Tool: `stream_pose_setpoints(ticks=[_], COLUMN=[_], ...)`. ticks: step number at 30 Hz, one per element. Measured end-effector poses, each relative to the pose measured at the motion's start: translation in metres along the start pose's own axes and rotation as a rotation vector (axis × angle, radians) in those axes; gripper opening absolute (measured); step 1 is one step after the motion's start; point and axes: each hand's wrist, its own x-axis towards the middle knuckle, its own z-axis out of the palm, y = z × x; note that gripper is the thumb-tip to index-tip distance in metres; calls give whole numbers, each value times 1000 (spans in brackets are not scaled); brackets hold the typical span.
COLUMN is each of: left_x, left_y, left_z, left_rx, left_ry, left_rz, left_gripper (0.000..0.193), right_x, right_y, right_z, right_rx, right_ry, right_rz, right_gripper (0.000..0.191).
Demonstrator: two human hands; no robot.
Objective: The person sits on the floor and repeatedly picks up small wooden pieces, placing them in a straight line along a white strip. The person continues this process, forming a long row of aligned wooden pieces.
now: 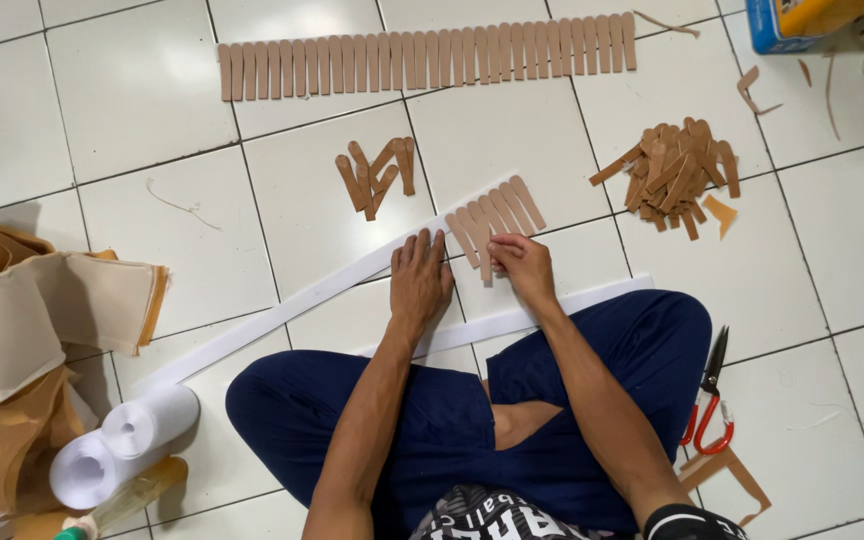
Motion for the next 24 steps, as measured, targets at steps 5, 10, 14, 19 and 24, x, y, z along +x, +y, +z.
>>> stream_pose_setpoints(ticks=[5,10,14,19,24], left_x=[-3,-6,-6,-7,-7], left_y=[0,-2,-4,-3,-2], left_z=[3,6,7,8,7], left_rx=[-54,-75,-74,-77,-67], left_ry=[-17,-3,-13,-33,-21], left_rz=[-3,3,1,-14,-1], left_gripper=[53,47,43,43,45], right_x=[-8,-1,1,3,6], right_y=[-1,-4,-4,-2,1], right_z=[19,39,46,45,44], right_rx=[-222,-294,-418,-440,-464], right_ry=[72,-6,56,60,61], right_rz=[-115,-218,-208,-184,-209], right_gripper=[23,22,20,23,25])
